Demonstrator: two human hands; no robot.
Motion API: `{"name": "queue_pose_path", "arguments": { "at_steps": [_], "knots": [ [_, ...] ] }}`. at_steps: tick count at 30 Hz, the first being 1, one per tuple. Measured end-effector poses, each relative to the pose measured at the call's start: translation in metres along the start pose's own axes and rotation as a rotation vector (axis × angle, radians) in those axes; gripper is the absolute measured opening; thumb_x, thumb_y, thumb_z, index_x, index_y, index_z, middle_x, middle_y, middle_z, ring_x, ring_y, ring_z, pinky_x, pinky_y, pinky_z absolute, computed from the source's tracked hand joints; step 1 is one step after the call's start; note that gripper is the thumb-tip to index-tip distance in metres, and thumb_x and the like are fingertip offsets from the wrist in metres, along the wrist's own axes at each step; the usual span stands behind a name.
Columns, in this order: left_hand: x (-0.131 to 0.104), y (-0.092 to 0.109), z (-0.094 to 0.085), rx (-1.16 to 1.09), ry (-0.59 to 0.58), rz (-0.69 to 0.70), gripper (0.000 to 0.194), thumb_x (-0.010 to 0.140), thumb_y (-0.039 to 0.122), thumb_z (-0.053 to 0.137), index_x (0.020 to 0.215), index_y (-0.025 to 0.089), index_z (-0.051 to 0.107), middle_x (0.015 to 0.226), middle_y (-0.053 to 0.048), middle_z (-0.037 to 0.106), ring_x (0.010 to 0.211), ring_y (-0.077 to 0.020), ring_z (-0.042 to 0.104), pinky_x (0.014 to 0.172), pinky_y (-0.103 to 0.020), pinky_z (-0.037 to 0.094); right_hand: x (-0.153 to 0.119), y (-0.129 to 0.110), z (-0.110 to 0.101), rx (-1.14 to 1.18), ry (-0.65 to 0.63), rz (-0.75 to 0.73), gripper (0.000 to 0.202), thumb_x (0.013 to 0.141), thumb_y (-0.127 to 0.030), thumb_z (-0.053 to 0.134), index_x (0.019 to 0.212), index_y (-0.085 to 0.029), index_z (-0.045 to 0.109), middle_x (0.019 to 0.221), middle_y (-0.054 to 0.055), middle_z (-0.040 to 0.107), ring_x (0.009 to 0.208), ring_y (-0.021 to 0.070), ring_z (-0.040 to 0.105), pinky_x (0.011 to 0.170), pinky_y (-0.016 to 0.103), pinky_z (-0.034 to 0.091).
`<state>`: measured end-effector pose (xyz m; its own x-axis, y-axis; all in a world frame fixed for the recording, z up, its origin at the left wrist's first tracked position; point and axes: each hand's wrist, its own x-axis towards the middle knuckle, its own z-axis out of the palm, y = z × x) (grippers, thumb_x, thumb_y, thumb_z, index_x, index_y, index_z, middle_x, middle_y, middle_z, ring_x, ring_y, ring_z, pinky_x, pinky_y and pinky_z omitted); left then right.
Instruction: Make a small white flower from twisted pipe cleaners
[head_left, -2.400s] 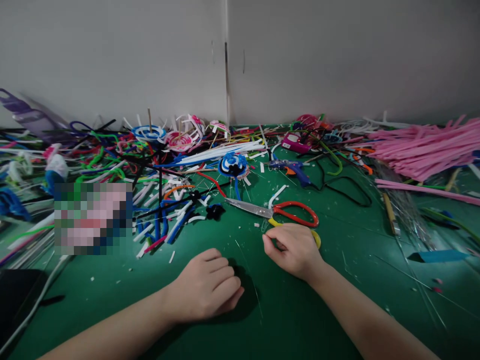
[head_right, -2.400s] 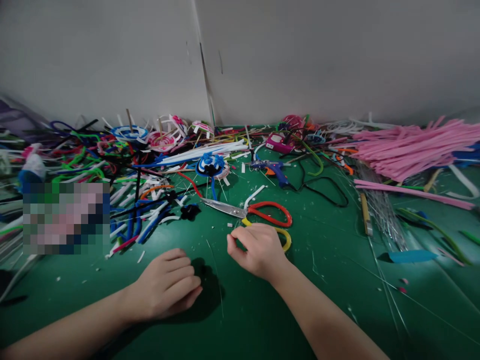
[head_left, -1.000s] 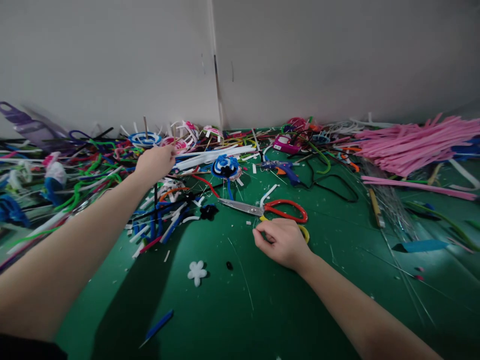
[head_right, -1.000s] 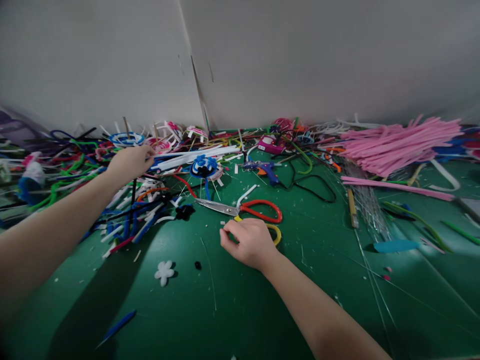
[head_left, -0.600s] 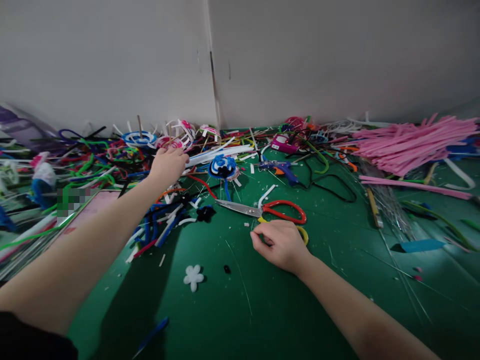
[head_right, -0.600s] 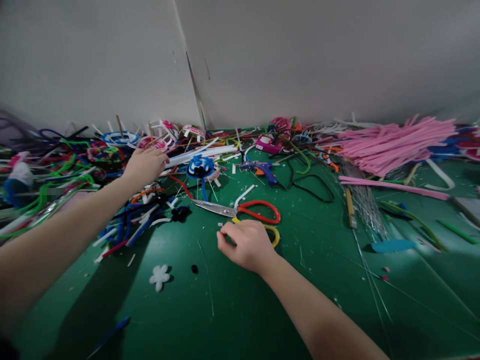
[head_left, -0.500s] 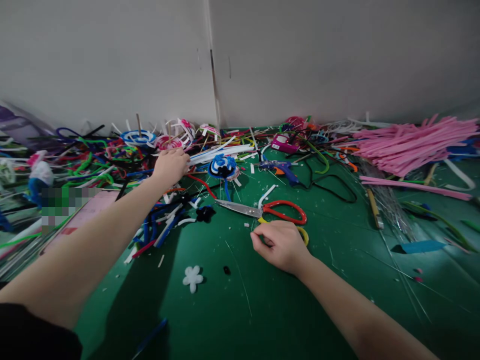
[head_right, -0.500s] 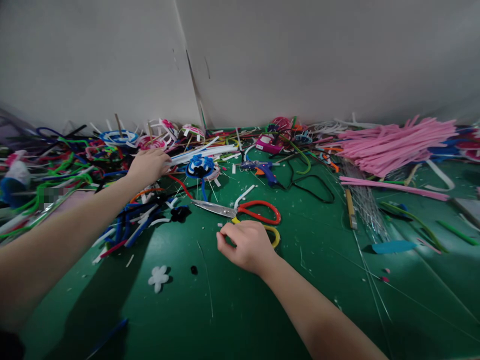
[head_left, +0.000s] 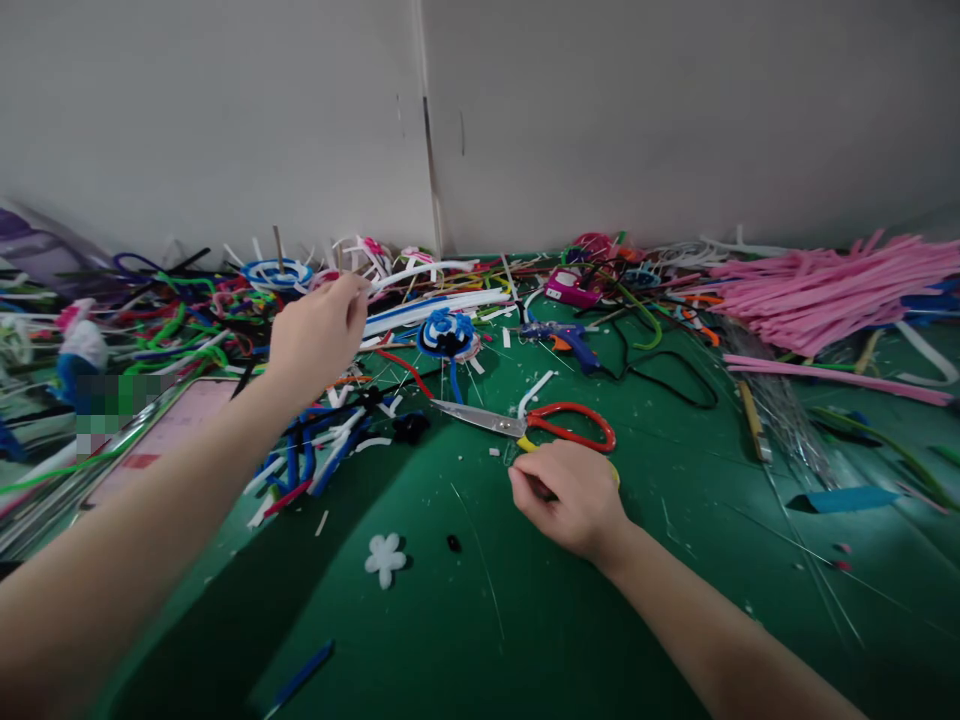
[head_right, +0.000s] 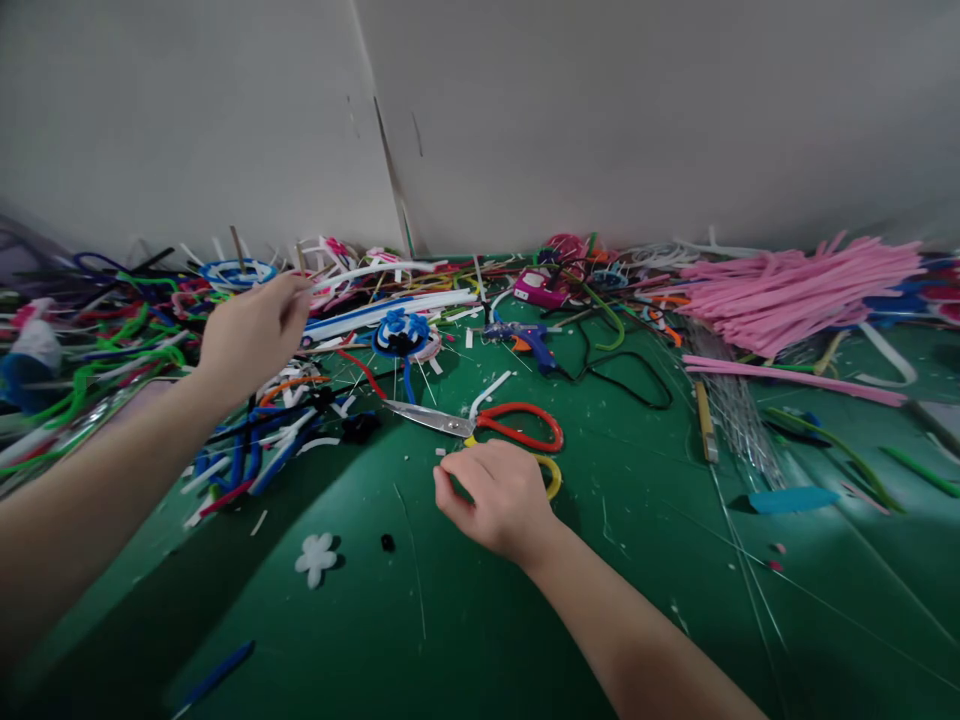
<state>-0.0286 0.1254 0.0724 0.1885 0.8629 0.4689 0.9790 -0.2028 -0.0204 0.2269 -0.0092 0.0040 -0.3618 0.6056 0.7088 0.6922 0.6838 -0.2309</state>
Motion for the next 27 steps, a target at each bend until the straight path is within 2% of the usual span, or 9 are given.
{"name": "queue_pose_path", "arguments": {
  "at_steps": [2,4,7,9,12,14,19,23,27],
  "knots": [
    [-0.032,0.018,-0.019,-0.105,0.002,0.111,0.033,0.092,0.029,0.034,0.112,0.018,0.057,0.088,-0.008,0.07,0.07,-0.0231,0.063,0.058,-0.03,0.04,0.001,-0.005,-0.006,0.017,0.117,-0.096,0.007,0.081,-0.011,0.057,0.086,-0.016,0.058,0.07,0.002,0.066,0.066,0.0121,0.061,0.059,0.026,0.05],
    [-0.067,0.036,-0.033,-0.266,-0.129,0.274,0.024,0.09,0.03,0.04,0.099,0.022,0.061,0.076,-0.002,0.068,0.055,-0.0162,0.059,0.051,-0.027,0.037,0.001,-0.012,-0.013,0.02,0.181,-0.259,0.02,0.079,-0.012,0.06,0.098,-0.016,0.058,0.091,0.007,0.07,0.094,0.0177,0.063,0.079,0.034,0.054],
    [-0.112,0.058,-0.046,-0.586,-0.332,0.491,0.017,0.09,0.023,0.042,0.097,0.023,0.057,0.078,-0.001,0.067,0.061,-0.0142,0.061,0.052,-0.024,0.04,0.002,-0.024,-0.019,-0.036,0.105,-0.395,0.019,0.086,-0.017,0.054,0.103,-0.016,0.06,0.104,0.007,0.069,0.105,0.0184,0.059,0.089,0.038,0.05],
    [-0.127,0.068,-0.047,-0.805,-0.471,0.402,0.014,0.09,0.022,0.042,0.086,0.023,0.055,0.067,0.001,0.062,0.055,-0.0123,0.056,0.05,-0.022,0.041,0.002,-0.03,-0.019,-0.028,-0.017,-0.367,0.024,0.088,-0.018,0.051,0.11,-0.013,0.058,0.096,0.006,0.07,0.087,0.0173,0.063,0.071,0.034,0.051],
    [-0.13,0.074,-0.038,-1.086,-0.641,0.166,0.016,0.092,0.026,0.039,0.086,0.023,0.053,0.068,0.001,0.061,0.058,-0.0124,0.057,0.051,-0.02,0.044,0.0,-0.032,-0.013,-0.049,-0.078,-0.27,0.025,0.089,-0.019,0.053,0.113,-0.011,0.056,0.06,-0.003,0.061,0.052,0.0104,0.053,0.043,0.027,0.034],
    [-0.125,0.074,-0.027,-1.098,-0.606,0.111,0.016,0.092,0.027,0.04,0.087,0.022,0.054,0.067,0.002,0.059,0.056,-0.0123,0.054,0.049,-0.021,0.042,-0.002,-0.028,-0.007,-0.085,-0.064,-0.2,0.022,0.089,-0.018,0.054,0.109,-0.012,0.059,0.057,-0.004,0.057,0.05,0.0095,0.051,0.043,0.027,0.03],
    [-0.114,0.065,0.005,-0.953,-0.484,0.177,0.019,0.093,0.024,0.039,0.089,0.021,0.057,0.075,0.0,0.064,0.064,-0.0128,0.059,0.058,-0.022,0.045,-0.004,-0.011,0.0,-0.136,-0.019,-0.044,0.014,0.087,-0.014,0.058,0.099,-0.01,0.063,0.066,0.0,0.065,0.055,0.0101,0.057,0.049,0.025,0.039],
    [-0.114,0.059,0.023,-0.818,-0.385,0.385,0.019,0.093,0.021,0.039,0.098,0.021,0.057,0.089,-0.004,0.069,0.076,-0.0157,0.065,0.066,-0.025,0.047,-0.003,-0.009,0.004,-0.163,-0.027,-0.045,0.015,0.087,-0.012,0.057,0.099,-0.009,0.064,0.071,0.003,0.068,0.059,0.0124,0.06,0.052,0.026,0.044],
    [-0.118,0.059,0.031,-0.805,-0.36,0.423,0.021,0.094,0.021,0.037,0.101,0.021,0.057,0.094,-0.005,0.071,0.08,-0.0169,0.067,0.068,-0.027,0.049,-0.004,-0.017,0.012,-0.109,-0.074,-0.095,0.012,0.086,-0.01,0.056,0.096,-0.009,0.062,0.077,0.006,0.069,0.069,0.0145,0.063,0.058,0.026,0.047]
  ]
}}
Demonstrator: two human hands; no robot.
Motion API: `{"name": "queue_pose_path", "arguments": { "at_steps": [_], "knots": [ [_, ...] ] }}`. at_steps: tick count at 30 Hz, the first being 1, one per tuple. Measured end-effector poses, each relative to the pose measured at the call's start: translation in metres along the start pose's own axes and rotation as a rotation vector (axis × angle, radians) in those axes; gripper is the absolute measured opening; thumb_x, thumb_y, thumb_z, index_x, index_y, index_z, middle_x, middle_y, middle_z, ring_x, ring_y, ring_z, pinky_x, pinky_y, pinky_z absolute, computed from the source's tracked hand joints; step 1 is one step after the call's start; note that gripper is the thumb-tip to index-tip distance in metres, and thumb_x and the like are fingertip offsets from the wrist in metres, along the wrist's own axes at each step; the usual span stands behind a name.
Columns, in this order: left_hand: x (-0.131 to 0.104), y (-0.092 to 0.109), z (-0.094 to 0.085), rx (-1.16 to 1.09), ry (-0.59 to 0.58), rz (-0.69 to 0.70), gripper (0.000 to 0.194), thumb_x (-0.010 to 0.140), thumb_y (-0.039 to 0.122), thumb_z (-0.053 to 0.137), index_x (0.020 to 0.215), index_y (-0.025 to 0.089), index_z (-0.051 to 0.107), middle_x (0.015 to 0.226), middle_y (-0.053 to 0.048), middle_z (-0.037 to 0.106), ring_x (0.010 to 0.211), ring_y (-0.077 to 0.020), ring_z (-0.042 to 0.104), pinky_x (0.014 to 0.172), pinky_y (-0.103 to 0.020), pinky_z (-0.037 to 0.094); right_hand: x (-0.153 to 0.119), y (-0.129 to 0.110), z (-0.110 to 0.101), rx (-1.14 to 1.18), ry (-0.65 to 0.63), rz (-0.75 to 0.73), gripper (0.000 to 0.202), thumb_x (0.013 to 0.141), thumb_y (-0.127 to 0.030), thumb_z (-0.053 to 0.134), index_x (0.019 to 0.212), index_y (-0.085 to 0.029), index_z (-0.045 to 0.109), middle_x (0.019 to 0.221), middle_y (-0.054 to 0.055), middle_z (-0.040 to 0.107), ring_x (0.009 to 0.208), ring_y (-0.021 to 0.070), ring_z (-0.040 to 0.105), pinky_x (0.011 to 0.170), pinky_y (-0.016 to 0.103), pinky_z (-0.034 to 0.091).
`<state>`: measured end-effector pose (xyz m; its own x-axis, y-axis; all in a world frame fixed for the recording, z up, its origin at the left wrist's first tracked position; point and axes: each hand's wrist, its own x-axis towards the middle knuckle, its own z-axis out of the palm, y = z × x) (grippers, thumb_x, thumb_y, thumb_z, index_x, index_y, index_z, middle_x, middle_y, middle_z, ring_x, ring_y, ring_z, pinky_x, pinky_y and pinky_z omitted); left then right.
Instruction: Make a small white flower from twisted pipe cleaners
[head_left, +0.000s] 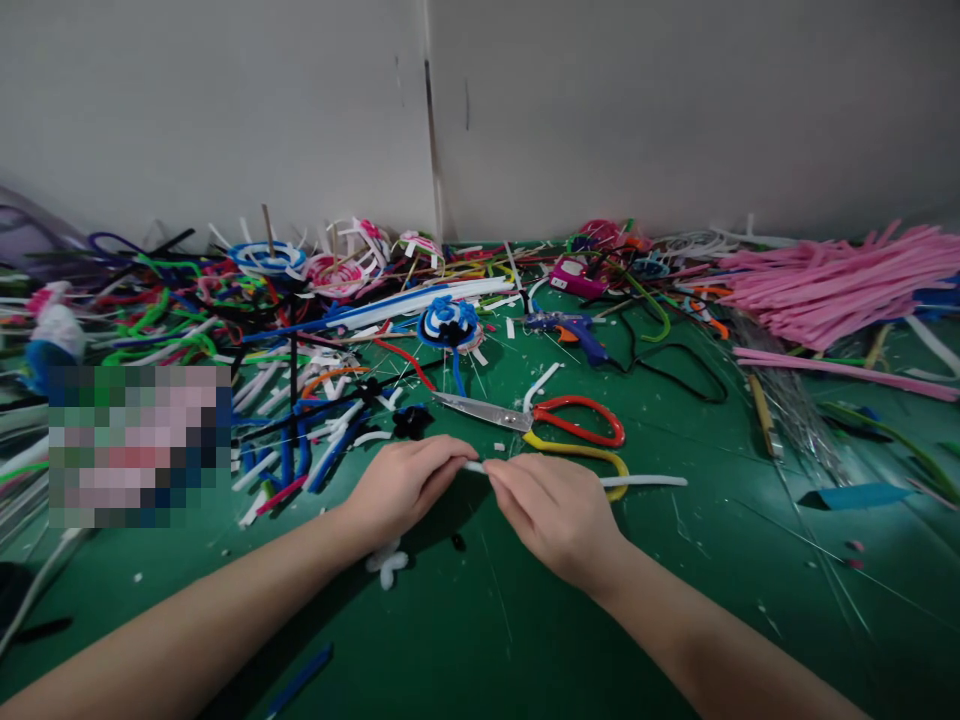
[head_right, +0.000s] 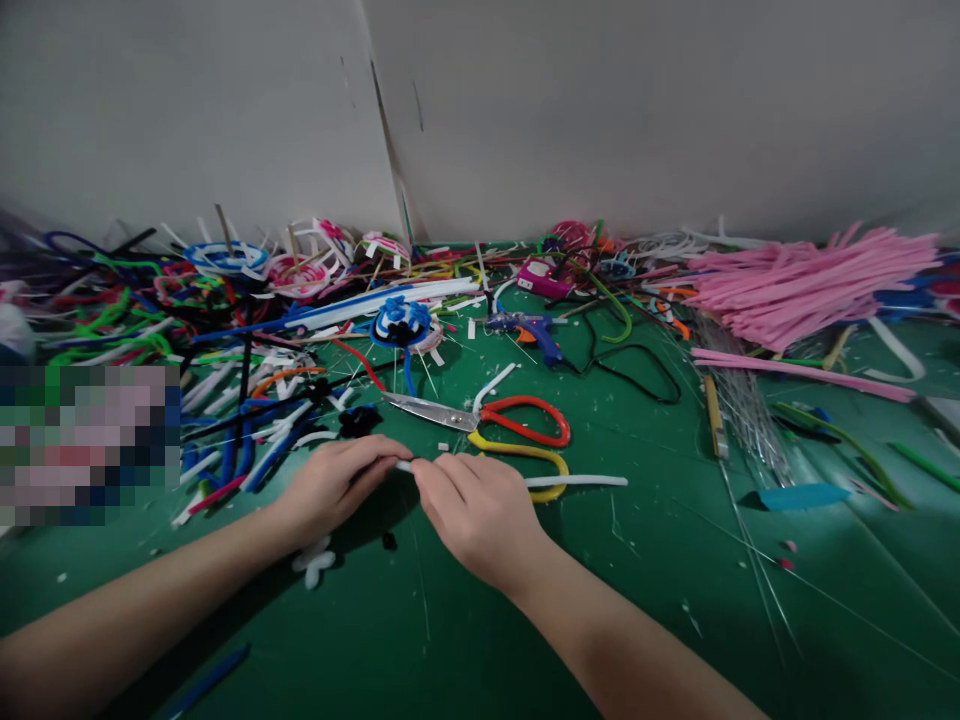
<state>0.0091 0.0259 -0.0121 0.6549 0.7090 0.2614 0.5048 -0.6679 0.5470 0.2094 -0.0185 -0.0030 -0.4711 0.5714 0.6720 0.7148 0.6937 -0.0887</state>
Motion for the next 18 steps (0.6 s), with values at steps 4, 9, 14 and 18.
{"name": "queue_pose_path", "arguments": {
  "at_steps": [4,9,14,18],
  "knots": [
    [-0.003,0.009,0.004,-0.055,-0.014,-0.101,0.021,0.094,0.023,0.037,0.104,0.022,0.056,0.089,-0.004,0.071,0.074,-0.0174,0.066,0.064,-0.028,0.047,-0.003,-0.005,0.007,0.016,-0.023,-0.047,0.006,0.086,-0.014,0.056,0.088,-0.013,0.061,0.069,0.002,0.066,0.062,0.0124,0.06,0.054,0.026,0.042],
    [0.004,0.028,0.0,-0.299,0.017,-0.293,0.019,0.093,0.026,0.039,0.107,0.022,0.051,0.069,0.001,0.064,0.063,-0.0156,0.061,0.06,-0.026,0.044,0.004,-0.004,0.007,-0.005,0.01,-0.06,0.014,0.087,-0.016,0.055,0.073,-0.016,0.058,0.058,-0.002,0.059,0.053,0.0096,0.054,0.051,0.025,0.035],
    [0.015,0.031,0.0,-0.487,0.134,-0.319,0.025,0.095,0.027,0.033,0.092,0.021,0.057,0.084,-0.003,0.063,0.077,-0.0174,0.059,0.069,-0.028,0.045,0.022,-0.001,0.015,-0.124,0.054,-0.048,0.013,0.089,-0.017,0.051,0.079,-0.015,0.059,0.058,-0.002,0.06,0.05,0.0103,0.055,0.051,0.026,0.034],
    [0.013,0.024,0.006,-0.601,0.162,-0.359,0.026,0.095,0.031,0.032,0.091,0.02,0.056,0.075,-0.001,0.056,0.066,-0.0146,0.053,0.057,-0.025,0.042,0.022,0.002,0.03,-0.207,0.044,-0.014,0.014,0.091,-0.019,0.047,0.096,-0.012,0.058,0.061,0.001,0.065,0.049,0.0123,0.057,0.048,0.026,0.033]
  ]
}}
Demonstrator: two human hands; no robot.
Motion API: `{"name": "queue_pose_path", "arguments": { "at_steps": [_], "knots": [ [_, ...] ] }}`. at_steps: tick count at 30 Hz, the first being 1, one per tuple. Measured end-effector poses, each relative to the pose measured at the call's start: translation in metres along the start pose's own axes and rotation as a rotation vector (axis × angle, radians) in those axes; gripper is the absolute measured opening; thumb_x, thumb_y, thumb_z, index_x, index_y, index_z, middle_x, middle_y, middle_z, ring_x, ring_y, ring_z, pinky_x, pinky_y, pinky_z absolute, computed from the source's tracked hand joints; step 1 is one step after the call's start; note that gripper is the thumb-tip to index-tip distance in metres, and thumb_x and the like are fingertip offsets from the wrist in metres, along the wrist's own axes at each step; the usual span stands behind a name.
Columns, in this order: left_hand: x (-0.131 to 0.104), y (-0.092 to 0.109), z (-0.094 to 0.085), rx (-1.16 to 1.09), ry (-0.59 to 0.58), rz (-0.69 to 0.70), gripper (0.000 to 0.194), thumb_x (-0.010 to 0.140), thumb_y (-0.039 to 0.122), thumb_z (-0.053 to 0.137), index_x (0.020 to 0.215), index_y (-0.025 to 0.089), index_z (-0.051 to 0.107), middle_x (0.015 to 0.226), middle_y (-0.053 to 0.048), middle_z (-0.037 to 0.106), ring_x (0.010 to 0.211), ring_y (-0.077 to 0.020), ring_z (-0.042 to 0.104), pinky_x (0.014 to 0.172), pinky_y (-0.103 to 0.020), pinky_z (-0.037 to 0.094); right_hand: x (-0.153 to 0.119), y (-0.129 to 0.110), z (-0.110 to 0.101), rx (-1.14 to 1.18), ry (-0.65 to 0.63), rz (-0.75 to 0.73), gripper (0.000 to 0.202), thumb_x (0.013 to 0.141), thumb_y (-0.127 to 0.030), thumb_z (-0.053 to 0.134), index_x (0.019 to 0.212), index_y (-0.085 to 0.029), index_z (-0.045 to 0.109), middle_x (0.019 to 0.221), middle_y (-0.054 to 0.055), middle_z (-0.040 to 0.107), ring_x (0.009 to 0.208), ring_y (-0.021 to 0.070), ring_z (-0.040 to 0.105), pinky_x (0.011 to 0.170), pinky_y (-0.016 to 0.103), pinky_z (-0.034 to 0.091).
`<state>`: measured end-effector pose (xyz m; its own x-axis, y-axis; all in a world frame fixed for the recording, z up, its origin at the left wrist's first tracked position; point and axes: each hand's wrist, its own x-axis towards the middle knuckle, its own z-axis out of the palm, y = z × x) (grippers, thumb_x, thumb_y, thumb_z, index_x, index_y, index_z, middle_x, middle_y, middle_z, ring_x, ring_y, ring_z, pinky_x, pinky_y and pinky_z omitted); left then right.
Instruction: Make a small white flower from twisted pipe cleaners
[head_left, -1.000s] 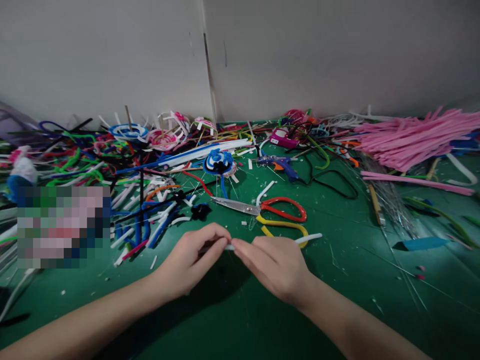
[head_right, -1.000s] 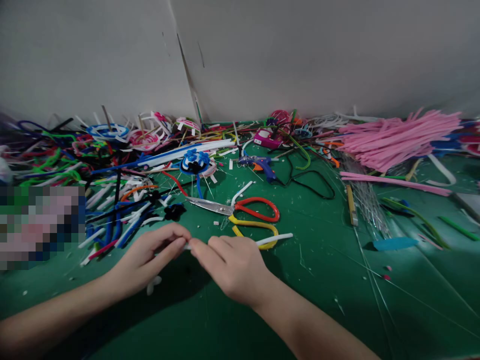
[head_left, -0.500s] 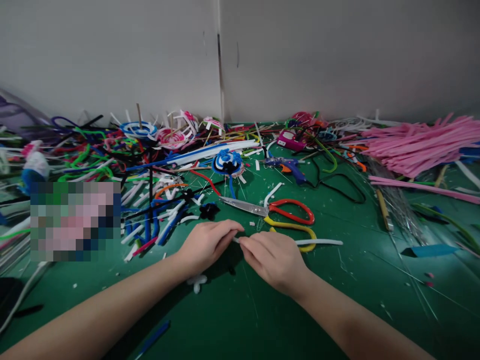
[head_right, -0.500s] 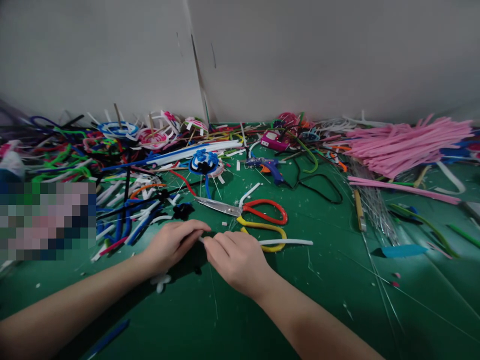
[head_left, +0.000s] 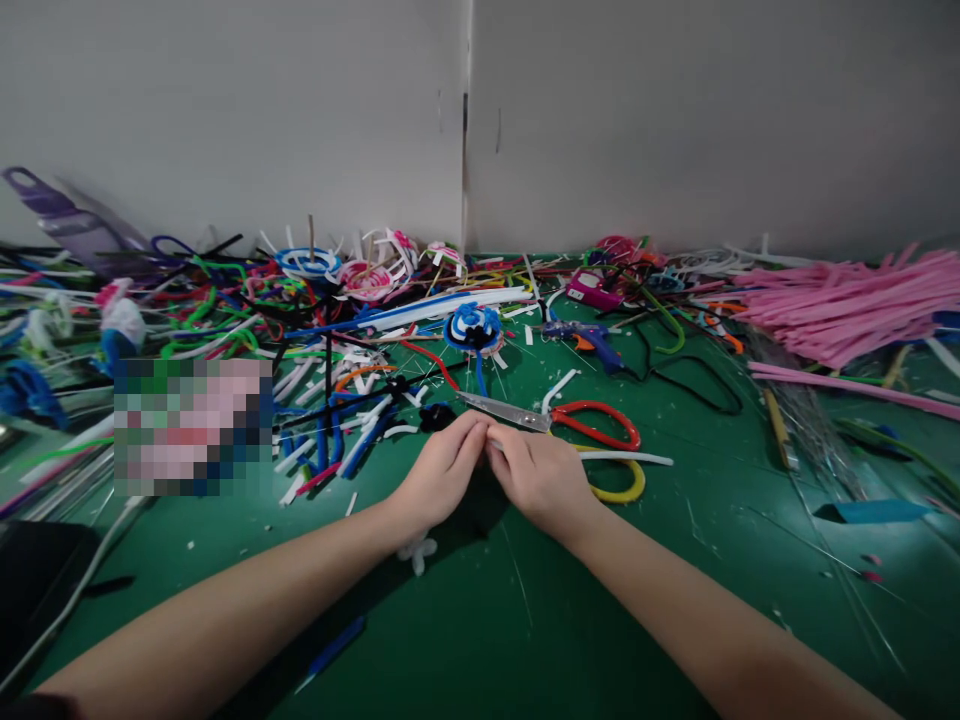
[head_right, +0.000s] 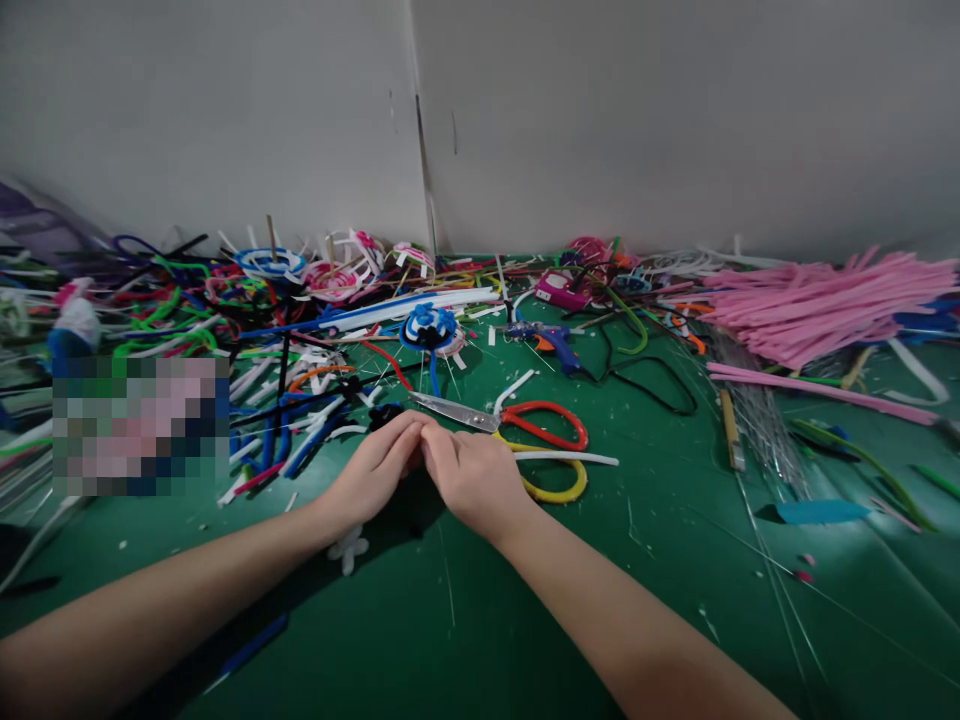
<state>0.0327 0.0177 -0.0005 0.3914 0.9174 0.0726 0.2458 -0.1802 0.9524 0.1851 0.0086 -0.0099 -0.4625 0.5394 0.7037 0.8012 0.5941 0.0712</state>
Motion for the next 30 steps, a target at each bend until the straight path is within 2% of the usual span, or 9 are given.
{"name": "queue_pose_path", "arguments": {
  "at_steps": [6,12,15,18,21,25,30],
  "knots": [
    [-0.003,-0.008,0.0,0.043,-0.067,0.012,0.024,0.096,0.029,0.03,0.093,0.019,0.053,0.061,0.003,0.042,0.053,-0.0113,0.042,0.049,-0.023,0.035,-0.006,0.004,0.0,0.14,-0.072,0.168,0.015,0.092,-0.024,0.042,0.094,-0.013,0.052,0.06,0.002,0.064,0.05,0.0129,0.06,0.044,0.022,0.033],
    [-0.004,-0.01,0.002,-0.084,-0.094,-0.015,0.016,0.096,0.031,0.031,0.091,0.022,0.043,0.058,0.006,0.042,0.044,-0.0084,0.038,0.042,-0.021,0.032,-0.008,0.005,-0.003,0.222,-0.076,0.212,0.008,0.09,-0.021,0.042,0.091,-0.015,0.048,0.058,-0.001,0.062,0.045,0.0114,0.059,0.042,0.021,0.034],
    [-0.005,-0.009,0.001,-0.076,-0.076,0.028,0.019,0.096,0.031,0.032,0.083,0.021,0.041,0.057,0.006,0.045,0.043,-0.0072,0.039,0.043,-0.021,0.033,-0.008,0.005,-0.003,0.274,-0.029,0.208,0.008,0.092,-0.022,0.043,0.095,-0.016,0.047,0.069,0.002,0.067,0.057,0.0136,0.066,0.047,0.021,0.04],
    [-0.004,-0.005,-0.001,-0.073,-0.108,0.096,0.02,0.095,0.027,0.036,0.08,0.019,0.045,0.061,0.004,0.05,0.049,-0.0071,0.046,0.051,-0.021,0.039,-0.007,0.006,-0.005,0.333,-0.029,0.24,0.01,0.093,-0.025,0.044,0.096,-0.016,0.048,0.073,0.003,0.068,0.062,0.014,0.067,0.051,0.022,0.043],
    [-0.004,0.0,-0.003,-0.033,-0.052,0.142,0.018,0.091,0.025,0.046,0.077,0.016,0.055,0.066,0.002,0.053,0.06,-0.009,0.05,0.057,-0.021,0.04,-0.007,0.006,-0.009,0.407,-0.034,0.288,0.009,0.092,-0.025,0.047,0.095,-0.017,0.05,0.072,0.001,0.068,0.062,0.0133,0.066,0.052,0.021,0.044],
    [-0.007,0.004,-0.004,-0.072,-0.016,0.078,0.019,0.087,0.026,0.053,0.072,0.015,0.058,0.059,0.004,0.05,0.05,-0.0068,0.043,0.047,-0.018,0.035,-0.008,0.004,-0.011,0.484,-0.024,0.352,0.012,0.091,-0.027,0.05,0.094,-0.016,0.052,0.077,0.003,0.069,0.067,0.0133,0.067,0.055,0.021,0.044],
    [-0.012,0.002,-0.003,-0.146,0.003,0.001,0.018,0.088,0.027,0.052,0.078,0.015,0.058,0.057,0.004,0.052,0.044,-0.0053,0.049,0.045,-0.017,0.038,-0.008,-0.002,-0.014,0.516,-0.151,0.367,0.021,0.092,-0.03,0.045,0.096,-0.012,0.056,0.067,0.002,0.065,0.054,0.0122,0.061,0.05,0.022,0.04]
  ]
}}
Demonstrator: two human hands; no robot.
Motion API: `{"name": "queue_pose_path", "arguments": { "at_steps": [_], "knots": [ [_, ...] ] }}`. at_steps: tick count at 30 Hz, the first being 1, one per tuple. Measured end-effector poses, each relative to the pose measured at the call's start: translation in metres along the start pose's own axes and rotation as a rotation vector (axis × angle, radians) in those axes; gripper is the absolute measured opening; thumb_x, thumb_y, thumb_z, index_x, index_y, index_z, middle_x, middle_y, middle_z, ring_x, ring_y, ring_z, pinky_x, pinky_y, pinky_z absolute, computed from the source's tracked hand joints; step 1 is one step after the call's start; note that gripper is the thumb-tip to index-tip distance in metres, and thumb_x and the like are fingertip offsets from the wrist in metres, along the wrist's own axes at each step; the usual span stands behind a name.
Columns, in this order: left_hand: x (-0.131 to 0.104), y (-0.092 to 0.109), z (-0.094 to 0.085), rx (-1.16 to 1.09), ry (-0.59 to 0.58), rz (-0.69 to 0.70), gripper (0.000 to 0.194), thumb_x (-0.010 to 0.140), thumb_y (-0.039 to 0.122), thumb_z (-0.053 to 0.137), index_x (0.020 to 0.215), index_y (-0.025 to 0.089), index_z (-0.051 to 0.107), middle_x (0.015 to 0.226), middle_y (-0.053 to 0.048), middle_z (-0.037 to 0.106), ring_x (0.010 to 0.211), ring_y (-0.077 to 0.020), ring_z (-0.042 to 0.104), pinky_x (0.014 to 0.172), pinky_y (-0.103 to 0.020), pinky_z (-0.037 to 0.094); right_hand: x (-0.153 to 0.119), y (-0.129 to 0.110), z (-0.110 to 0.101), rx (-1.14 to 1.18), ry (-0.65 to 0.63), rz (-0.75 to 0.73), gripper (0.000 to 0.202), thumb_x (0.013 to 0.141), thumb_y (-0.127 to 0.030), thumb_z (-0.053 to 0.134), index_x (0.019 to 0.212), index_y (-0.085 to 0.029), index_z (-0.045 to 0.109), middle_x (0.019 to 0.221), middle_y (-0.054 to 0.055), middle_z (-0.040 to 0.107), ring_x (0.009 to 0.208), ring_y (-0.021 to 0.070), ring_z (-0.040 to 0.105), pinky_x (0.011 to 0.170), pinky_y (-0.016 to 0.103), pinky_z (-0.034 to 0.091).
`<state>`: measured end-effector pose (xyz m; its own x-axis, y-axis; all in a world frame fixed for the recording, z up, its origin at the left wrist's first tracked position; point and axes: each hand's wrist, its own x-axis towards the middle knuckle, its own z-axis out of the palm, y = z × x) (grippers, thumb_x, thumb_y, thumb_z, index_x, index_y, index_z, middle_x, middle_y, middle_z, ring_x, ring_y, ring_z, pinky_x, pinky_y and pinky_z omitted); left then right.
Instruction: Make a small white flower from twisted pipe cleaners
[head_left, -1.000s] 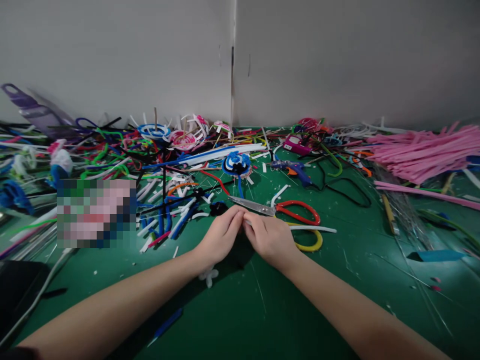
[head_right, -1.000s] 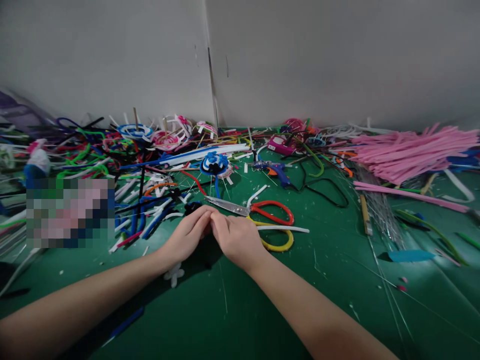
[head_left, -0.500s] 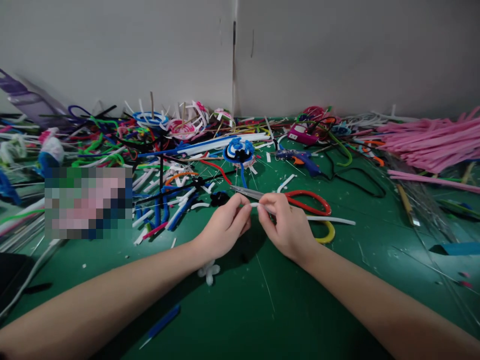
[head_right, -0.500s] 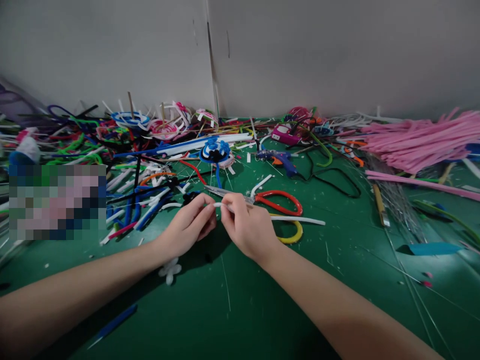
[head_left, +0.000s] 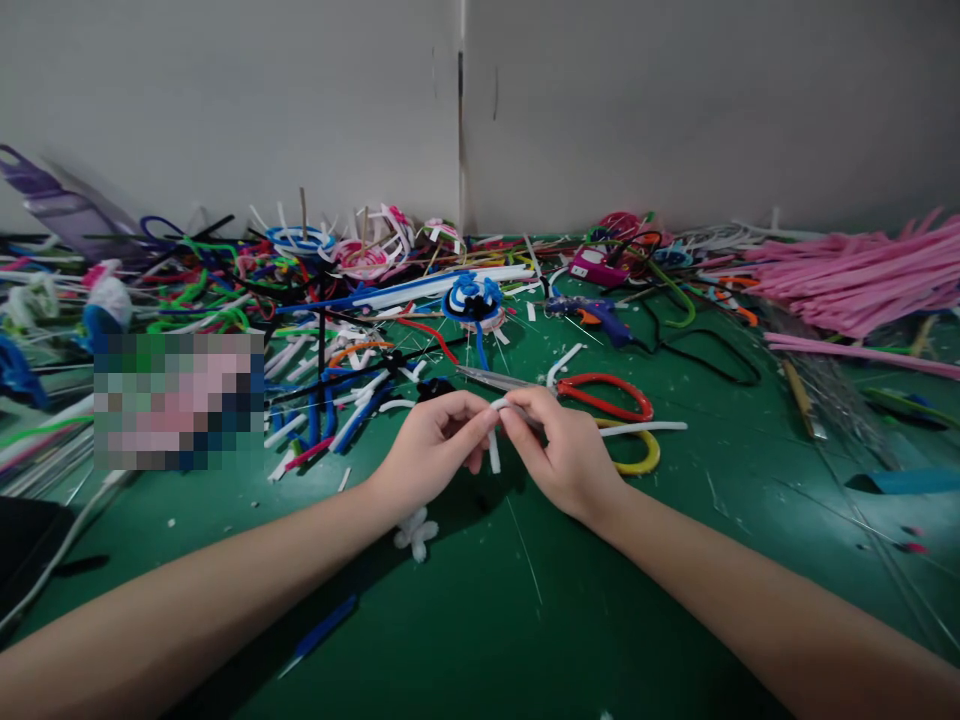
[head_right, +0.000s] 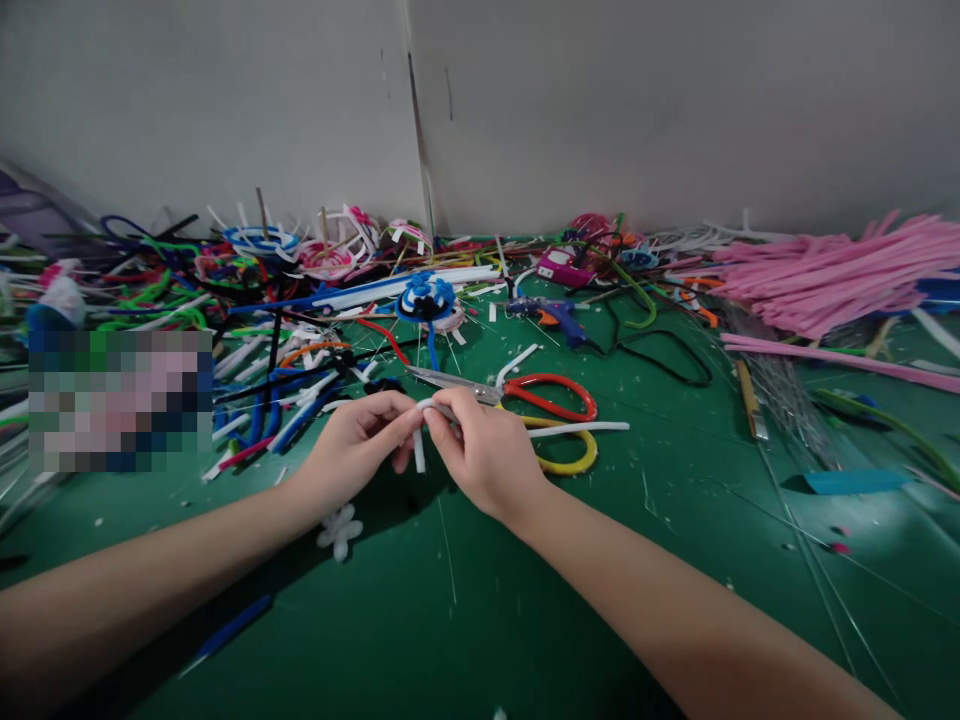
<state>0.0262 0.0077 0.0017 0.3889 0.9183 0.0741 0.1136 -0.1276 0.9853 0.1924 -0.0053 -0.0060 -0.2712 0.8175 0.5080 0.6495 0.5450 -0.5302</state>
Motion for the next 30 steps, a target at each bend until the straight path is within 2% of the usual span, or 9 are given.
{"name": "queue_pose_path", "arguments": {
  "at_steps": [3,6,13,17,20,26,30],
  "knots": [
    [0.0014,-0.0008,-0.0003,-0.006,0.05,-0.02,0.016,0.088,0.026,0.053,0.08,0.014,0.06,0.059,0.003,0.055,0.044,-0.0049,0.051,0.045,-0.017,0.039,0.0001,-0.0003,0.0004,0.009,-0.057,0.022,0.026,0.091,-0.032,0.045,0.101,-0.01,0.056,0.058,-0.001,0.059,0.046,0.0106,0.054,0.045,0.022,0.035],
    [0.0037,-0.0021,-0.0009,-0.029,0.079,-0.043,0.016,0.087,0.026,0.054,0.079,0.014,0.061,0.057,0.003,0.055,0.046,-0.0053,0.051,0.045,-0.016,0.039,0.0008,0.0032,0.0013,0.035,-0.128,0.031,0.029,0.089,-0.033,0.049,0.108,-0.011,0.054,0.063,0.0,0.061,0.049,0.0101,0.054,0.047,0.022,0.035],
    [0.0046,-0.0056,-0.0002,-0.115,0.066,-0.054,0.014,0.088,0.024,0.052,0.077,0.016,0.054,0.062,0.003,0.057,0.046,-0.0054,0.051,0.046,-0.018,0.041,0.0026,0.0085,0.0006,0.048,-0.252,-0.01,0.034,0.086,-0.034,0.052,0.112,-0.012,0.052,0.057,-0.004,0.055,0.045,0.0084,0.048,0.046,0.021,0.033],
    [0.0058,-0.0067,-0.0008,-0.115,0.052,-0.064,0.015,0.087,0.027,0.053,0.077,0.016,0.052,0.061,0.003,0.057,0.043,-0.0056,0.05,0.044,-0.018,0.039,0.0028,0.0078,0.0017,0.032,-0.224,-0.024,0.033,0.085,-0.035,0.054,0.11,-0.012,0.053,0.064,-0.002,0.06,0.05,0.0093,0.052,0.049,0.021,0.035],
    [0.0062,-0.0073,-0.0009,-0.085,0.045,-0.046,0.015,0.087,0.028,0.053,0.077,0.017,0.053,0.059,0.003,0.056,0.049,-0.0072,0.052,0.049,-0.019,0.041,0.0024,0.0068,0.0019,0.043,-0.197,-0.019,0.027,0.089,-0.031,0.048,0.109,-0.013,0.054,0.069,0.001,0.063,0.056,0.0107,0.056,0.052,0.022,0.037],
    [0.0058,-0.0042,-0.0004,0.09,0.095,0.044,0.014,0.084,0.026,0.056,0.074,0.016,0.058,0.063,0.002,0.051,0.057,-0.0086,0.045,0.051,-0.021,0.036,0.003,0.0045,-0.0003,0.077,-0.145,0.027,0.023,0.093,-0.025,0.039,0.106,-0.012,0.053,0.064,0.0,0.062,0.051,0.0104,0.054,0.051,0.023,0.036],
    [0.0051,-0.0026,0.0,0.05,0.071,0.014,0.015,0.084,0.026,0.056,0.073,0.015,0.058,0.057,0.004,0.048,0.051,-0.0071,0.042,0.047,-0.02,0.032,0.0032,0.0053,0.0006,0.093,-0.133,0.043,0.021,0.093,-0.026,0.038,0.103,-0.014,0.052,0.067,0.001,0.063,0.056,0.0117,0.057,0.054,0.024,0.038]
  ]
}}
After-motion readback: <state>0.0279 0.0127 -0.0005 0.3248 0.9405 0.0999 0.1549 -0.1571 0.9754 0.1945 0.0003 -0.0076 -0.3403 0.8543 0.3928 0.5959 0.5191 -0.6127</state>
